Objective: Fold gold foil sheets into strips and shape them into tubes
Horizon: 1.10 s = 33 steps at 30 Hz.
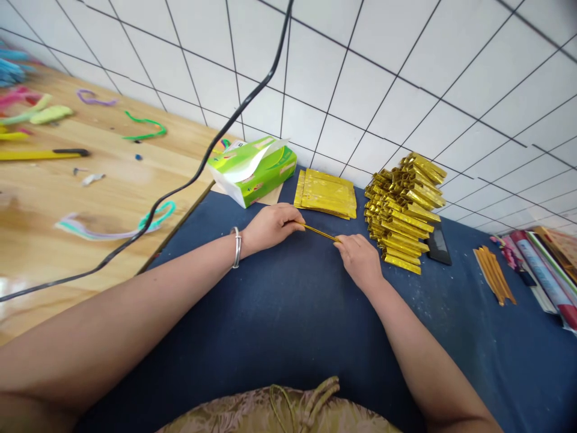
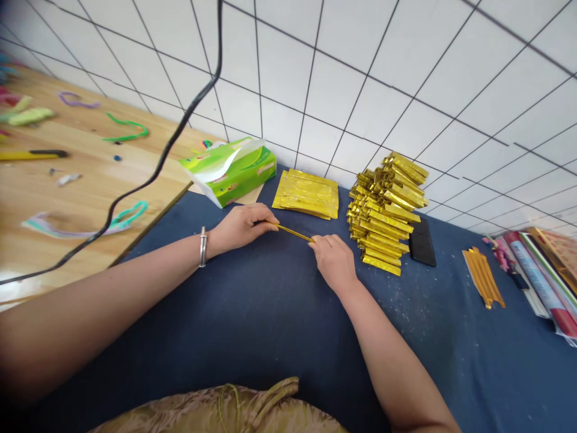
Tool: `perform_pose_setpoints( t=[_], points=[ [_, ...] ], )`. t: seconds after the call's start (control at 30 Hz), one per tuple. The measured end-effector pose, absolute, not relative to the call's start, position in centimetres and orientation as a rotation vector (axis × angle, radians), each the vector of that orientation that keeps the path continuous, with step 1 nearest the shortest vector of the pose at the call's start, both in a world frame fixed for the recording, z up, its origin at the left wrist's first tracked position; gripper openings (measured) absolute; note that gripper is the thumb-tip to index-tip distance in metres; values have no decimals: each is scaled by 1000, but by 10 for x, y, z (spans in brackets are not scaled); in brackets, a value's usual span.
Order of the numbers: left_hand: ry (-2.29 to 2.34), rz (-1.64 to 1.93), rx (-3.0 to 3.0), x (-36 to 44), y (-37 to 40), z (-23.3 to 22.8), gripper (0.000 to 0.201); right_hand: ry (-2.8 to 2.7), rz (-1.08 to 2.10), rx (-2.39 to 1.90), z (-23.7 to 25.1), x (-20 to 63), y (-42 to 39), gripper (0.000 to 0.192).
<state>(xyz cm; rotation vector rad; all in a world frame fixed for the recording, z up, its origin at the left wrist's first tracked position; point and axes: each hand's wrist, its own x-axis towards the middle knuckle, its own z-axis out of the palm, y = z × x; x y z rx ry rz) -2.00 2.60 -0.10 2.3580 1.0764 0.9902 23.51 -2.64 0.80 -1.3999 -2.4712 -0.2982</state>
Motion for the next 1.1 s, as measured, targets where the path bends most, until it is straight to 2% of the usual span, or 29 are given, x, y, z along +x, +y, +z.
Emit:
perform_pose_setpoints(
  t=[0.33,0.9,1.1],
  points=[
    [1017,1044,2297,-20,28,-3,15,-2570,-512,-1438,14,236,-27,31],
    [1048,955,2414,-19,25,6,17,-2646,-471,-1336,16,233,-25,31],
    [951,791,2698,-16,26,5,18,-2684,-480,-1303,14,233,-24,29]
  ],
)
